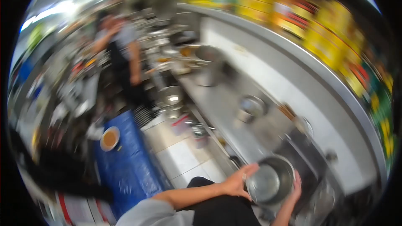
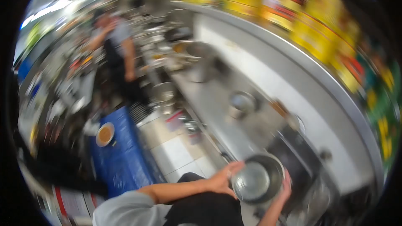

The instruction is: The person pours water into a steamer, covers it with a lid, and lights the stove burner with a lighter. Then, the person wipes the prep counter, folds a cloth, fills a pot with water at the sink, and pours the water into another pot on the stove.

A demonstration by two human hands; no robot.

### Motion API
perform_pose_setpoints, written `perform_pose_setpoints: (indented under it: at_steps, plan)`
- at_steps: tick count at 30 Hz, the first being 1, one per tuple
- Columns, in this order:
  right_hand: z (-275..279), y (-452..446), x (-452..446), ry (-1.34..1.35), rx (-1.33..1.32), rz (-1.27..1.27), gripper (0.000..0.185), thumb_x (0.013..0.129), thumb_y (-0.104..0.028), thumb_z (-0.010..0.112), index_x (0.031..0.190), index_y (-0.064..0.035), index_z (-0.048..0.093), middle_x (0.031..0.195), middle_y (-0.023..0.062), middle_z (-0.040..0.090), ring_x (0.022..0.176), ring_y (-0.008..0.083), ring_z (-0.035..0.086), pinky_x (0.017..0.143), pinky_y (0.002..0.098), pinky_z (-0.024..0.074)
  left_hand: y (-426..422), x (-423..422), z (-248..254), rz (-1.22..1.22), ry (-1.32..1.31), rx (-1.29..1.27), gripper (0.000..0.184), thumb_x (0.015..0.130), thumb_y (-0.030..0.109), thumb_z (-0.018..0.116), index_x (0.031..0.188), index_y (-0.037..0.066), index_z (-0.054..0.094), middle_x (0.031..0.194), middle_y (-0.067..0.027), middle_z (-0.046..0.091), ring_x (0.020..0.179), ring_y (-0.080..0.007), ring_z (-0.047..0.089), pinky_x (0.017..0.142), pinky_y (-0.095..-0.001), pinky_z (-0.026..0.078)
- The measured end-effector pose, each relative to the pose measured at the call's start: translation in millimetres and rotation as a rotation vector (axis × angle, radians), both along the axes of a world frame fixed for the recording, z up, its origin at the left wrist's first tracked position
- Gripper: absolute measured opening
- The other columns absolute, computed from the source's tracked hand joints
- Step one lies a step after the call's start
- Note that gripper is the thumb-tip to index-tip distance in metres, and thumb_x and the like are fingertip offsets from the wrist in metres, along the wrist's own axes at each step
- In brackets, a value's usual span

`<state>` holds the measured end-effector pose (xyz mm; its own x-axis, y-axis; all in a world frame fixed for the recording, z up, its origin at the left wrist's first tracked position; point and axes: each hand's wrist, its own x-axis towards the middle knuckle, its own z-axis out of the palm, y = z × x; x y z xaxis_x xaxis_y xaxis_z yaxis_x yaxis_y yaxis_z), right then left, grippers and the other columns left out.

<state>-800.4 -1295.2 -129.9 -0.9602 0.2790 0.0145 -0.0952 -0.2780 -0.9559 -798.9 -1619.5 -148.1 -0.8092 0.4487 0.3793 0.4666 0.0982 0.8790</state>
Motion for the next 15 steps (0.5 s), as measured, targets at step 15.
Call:
perform_pose_setpoints:
  at_steps: [15]
  plan:
    - [76.5,37.3,129.4,0.019,-0.243,-0.303,0.048,0.09,-0.006,0.059,0.135,0.0069,0.064,0.142,0.0067,0.062,0.128,0.0187,0.059,0.11,0.0294,0.0423,54.9,36.7,96.6,-0.16,0.241,-0.187,0.145,0.047,0.065,0.096,0.156,0.001,0.027,0.15,-0.019,0.027,0.143,-0.0374,0.033,0.117,-0.0516,0.035]
